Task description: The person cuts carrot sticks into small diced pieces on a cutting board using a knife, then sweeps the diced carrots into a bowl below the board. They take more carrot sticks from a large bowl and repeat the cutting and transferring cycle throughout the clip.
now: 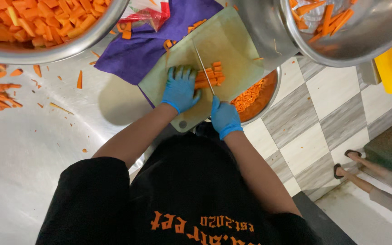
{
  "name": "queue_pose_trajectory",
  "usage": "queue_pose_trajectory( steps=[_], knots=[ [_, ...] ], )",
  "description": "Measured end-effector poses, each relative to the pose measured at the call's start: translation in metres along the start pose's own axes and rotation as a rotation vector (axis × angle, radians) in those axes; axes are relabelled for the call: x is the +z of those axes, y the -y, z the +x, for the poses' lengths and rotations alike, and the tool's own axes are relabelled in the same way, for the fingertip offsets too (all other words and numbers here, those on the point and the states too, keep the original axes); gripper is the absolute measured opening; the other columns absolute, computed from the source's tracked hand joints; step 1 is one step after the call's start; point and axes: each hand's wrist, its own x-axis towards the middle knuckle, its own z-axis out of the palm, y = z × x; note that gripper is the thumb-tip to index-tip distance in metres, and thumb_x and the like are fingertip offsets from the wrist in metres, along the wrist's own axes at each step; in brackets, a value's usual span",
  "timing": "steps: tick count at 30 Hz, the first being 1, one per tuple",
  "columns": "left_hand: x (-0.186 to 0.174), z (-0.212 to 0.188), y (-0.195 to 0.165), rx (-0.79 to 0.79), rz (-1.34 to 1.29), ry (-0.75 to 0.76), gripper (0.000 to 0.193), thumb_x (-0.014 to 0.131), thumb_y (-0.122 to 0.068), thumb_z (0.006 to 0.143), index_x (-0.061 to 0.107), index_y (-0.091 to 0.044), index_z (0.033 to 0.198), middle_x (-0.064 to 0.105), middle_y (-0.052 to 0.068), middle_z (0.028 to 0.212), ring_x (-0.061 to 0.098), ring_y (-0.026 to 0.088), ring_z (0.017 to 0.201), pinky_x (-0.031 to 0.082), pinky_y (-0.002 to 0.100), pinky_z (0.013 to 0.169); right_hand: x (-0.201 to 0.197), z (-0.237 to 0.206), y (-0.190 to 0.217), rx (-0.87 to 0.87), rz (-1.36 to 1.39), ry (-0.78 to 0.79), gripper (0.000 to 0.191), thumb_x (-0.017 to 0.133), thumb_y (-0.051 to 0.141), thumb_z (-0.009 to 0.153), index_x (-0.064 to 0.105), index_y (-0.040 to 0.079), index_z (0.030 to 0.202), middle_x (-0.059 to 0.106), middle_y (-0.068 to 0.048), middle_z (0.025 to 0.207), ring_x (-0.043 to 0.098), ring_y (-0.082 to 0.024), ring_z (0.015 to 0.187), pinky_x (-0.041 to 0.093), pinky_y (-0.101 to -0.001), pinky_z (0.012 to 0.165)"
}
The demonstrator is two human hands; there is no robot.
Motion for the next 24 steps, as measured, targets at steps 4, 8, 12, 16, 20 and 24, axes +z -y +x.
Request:
queue_pose_trajectory(
  steps=[4, 8, 12, 16, 20, 24],
  knots=[
    [0.004, 0.002, -0.001, 0.02, 0.042, 0.015, 0.072, 0.067, -0.048, 0.084, 0.055, -0.002, 0.138, 0.051, 0.022, 0.141, 0.043, 0.041, 0.135, 0.024, 0.063, 0.115, 0.024, 0.015, -0.001, -0.024, -0.003, -0.053, 0.066, 0.035, 0.048, 0.108, 0.073, -0.004, 0.092, 0.069, -0.036, 0.096, 0.065, -0.054, 0.097, 0.052, -0.0591, 0.09],
    [-0.013, 0.001, -0.001, -0.003, 0.018, 0.056, 0.074, 0.071, -0.049, 0.08, 0.053, -0.002, 0.135, 0.049, 0.023, 0.14, 0.042, 0.042, 0.135, 0.025, 0.064, 0.113, 0.019, 0.03, -0.002, -0.062, 0.114, -0.078, 0.068, 0.039, 0.052, 0.106, 0.073, -0.005, 0.089, 0.068, -0.035, 0.089, 0.066, -0.053, 0.091, 0.052, -0.0586, 0.084],
    [-0.042, -0.012, 0.016, -0.013, -0.307, -0.095, 0.091, 0.075, -0.045, 0.081, 0.04, 0.001, 0.15, 0.041, 0.024, 0.153, 0.037, 0.043, 0.142, 0.025, 0.057, 0.123, 0.005, 0.023, -0.011, -0.011, 0.362, 0.031, 0.067, 0.042, 0.052, 0.104, 0.072, -0.005, 0.086, 0.072, -0.03, 0.082, 0.071, -0.048, 0.085, 0.055, -0.054, 0.08],
    [-0.065, -0.017, 0.031, 0.098, -0.337, -0.179, 0.103, 0.077, -0.043, 0.082, 0.029, 0.002, 0.161, 0.03, 0.027, 0.164, 0.025, 0.045, 0.155, 0.019, 0.053, 0.131, 0.006, -0.007, -0.01, -0.04, 0.375, 0.005, 0.059, 0.044, 0.047, 0.105, 0.07, -0.004, 0.091, 0.07, -0.031, 0.085, 0.071, -0.048, 0.086, 0.055, -0.0549, 0.081],
    [-0.075, 0.001, 0.032, 0.209, -0.152, 0.052, 0.111, 0.078, -0.046, 0.077, 0.023, 0.002, 0.162, 0.023, 0.028, 0.167, 0.017, 0.044, 0.156, 0.014, 0.055, 0.128, 0.017, -0.018, 0.001, -0.131, 0.246, -0.086, 0.058, 0.046, 0.046, 0.105, 0.073, -0.004, 0.096, 0.069, -0.034, 0.093, 0.065, -0.053, 0.095, 0.052, -0.0576, 0.084],
    [-0.078, 0.016, 0.022, 0.247, -0.076, 0.193, 0.114, 0.077, -0.047, 0.075, 0.021, 0.002, 0.162, 0.021, 0.024, 0.168, 0.017, 0.04, 0.157, 0.012, 0.054, 0.128, 0.023, -0.013, 0.011, -0.063, 0.116, -0.029, 0.063, 0.04, 0.047, 0.107, 0.072, -0.004, 0.093, 0.068, -0.036, 0.094, 0.065, -0.054, 0.096, 0.052, -0.059, 0.087]
  ],
)
